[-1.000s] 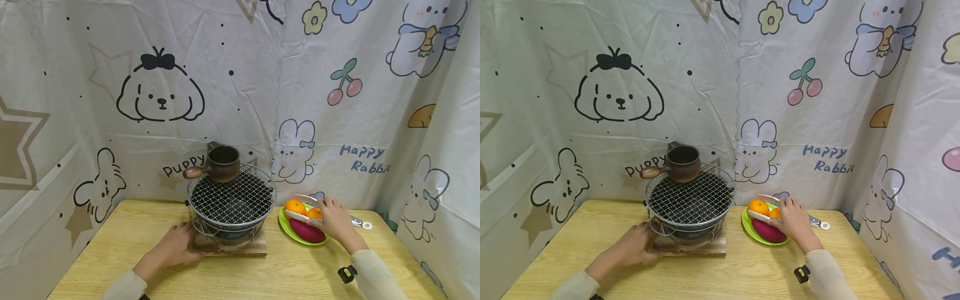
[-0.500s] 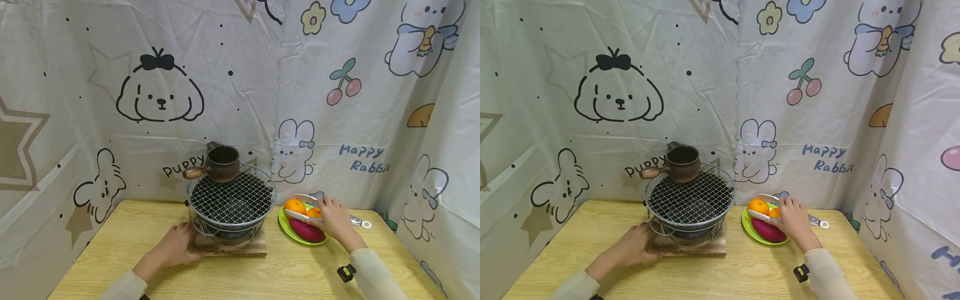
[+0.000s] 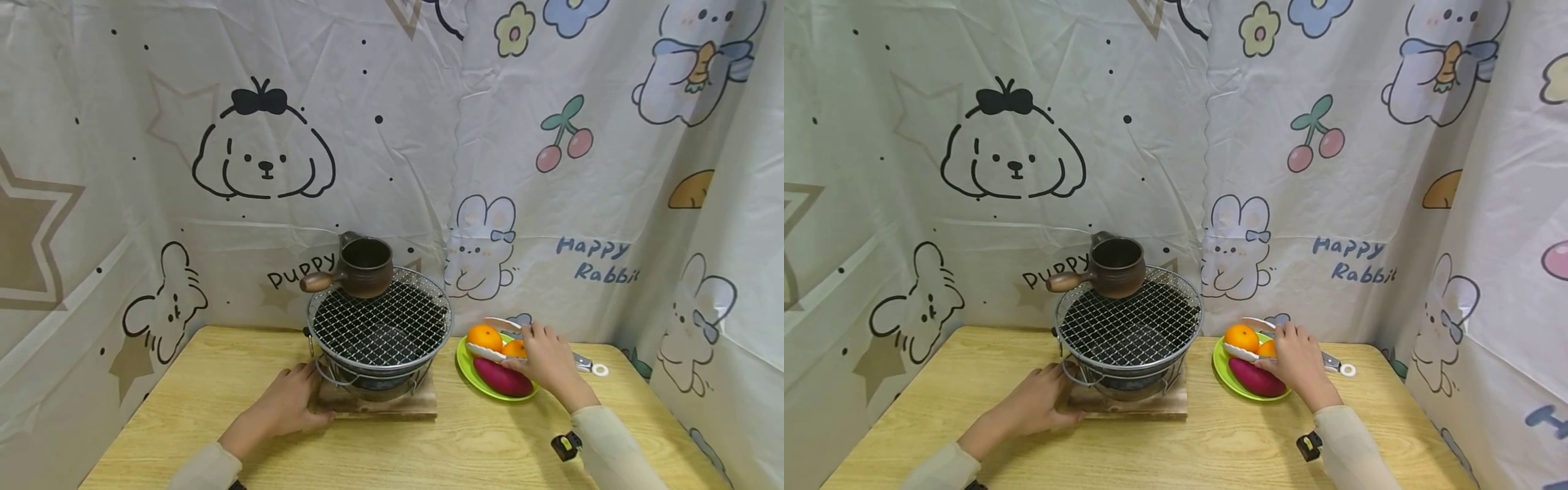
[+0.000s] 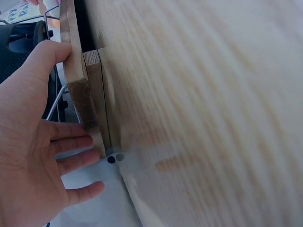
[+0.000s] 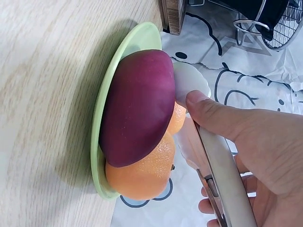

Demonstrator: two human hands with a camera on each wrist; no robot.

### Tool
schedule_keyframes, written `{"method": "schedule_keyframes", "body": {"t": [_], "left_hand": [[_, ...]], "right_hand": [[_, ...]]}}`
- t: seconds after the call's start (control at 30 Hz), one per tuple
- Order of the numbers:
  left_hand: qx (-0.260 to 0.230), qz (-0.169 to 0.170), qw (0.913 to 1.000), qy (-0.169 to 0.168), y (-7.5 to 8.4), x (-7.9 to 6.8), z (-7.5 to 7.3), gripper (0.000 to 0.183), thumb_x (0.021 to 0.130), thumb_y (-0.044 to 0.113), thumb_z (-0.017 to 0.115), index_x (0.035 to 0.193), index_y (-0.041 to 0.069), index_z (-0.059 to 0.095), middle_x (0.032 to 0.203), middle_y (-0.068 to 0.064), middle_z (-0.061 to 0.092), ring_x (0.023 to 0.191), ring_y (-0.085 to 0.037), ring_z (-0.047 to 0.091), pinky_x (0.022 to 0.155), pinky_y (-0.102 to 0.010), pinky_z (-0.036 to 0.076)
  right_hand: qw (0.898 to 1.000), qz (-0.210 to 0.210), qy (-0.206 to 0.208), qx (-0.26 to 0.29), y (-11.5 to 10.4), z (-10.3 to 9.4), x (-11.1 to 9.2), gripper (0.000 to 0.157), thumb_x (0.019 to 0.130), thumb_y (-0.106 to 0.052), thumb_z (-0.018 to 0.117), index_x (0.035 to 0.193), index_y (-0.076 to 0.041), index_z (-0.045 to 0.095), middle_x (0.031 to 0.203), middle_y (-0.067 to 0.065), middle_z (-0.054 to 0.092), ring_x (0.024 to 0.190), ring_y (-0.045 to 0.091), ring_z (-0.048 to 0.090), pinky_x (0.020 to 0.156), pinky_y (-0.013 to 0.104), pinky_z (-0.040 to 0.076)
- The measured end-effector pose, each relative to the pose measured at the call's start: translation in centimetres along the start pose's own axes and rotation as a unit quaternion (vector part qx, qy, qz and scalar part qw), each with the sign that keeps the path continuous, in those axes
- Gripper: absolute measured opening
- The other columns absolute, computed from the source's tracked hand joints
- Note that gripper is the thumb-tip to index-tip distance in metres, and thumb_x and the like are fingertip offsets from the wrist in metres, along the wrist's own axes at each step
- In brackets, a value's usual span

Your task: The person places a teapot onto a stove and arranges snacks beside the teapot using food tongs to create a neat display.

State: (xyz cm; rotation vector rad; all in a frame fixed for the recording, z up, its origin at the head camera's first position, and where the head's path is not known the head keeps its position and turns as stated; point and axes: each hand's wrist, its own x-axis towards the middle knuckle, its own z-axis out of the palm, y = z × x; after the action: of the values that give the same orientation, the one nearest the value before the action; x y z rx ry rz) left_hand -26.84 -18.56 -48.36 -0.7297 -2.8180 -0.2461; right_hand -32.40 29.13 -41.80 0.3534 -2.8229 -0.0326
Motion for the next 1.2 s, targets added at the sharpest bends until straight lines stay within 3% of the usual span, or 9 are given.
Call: {"method": "schedule_keyframes", "body": {"t": [0.37, 1.2], "left_hand": [[0.001, 0.002, 1.0, 0.004, -0.1, 0.1, 0.2, 0.093, 0.08, 0.063, 0.071, 0.141, -0.004, 0.054, 0.141, -0.026, 0.057, 0.121, -0.04, 0.06, 0.092, -0.059, 0.052], [0.002, 0.0, 1.0, 0.007, 0.2, 0.0, -0.4, 0.093, 0.08, 0.063, 0.072, 0.14, -0.006, 0.054, 0.14, -0.026, 0.058, 0.118, -0.04, 0.061, 0.088, -0.058, 0.054]], "right_hand": [[1.0, -0.014, 0.025, -0.006, 0.1, -0.1, -0.1, 0.074, 0.077, -0.047, 0.086, 0.118, 0.009, 0.06, 0.107, 0.025, 0.059, 0.091, 0.038, 0.055, 0.08, 0.054, 0.052], [0.998, -0.031, 0.054, 0.007, 0.8, 1.1, -0.4, 0.083, 0.078, -0.043, 0.087, 0.132, 0.012, 0.055, 0.117, 0.027, 0.058, 0.102, 0.044, 0.056, 0.084, 0.06, 0.05]]}}
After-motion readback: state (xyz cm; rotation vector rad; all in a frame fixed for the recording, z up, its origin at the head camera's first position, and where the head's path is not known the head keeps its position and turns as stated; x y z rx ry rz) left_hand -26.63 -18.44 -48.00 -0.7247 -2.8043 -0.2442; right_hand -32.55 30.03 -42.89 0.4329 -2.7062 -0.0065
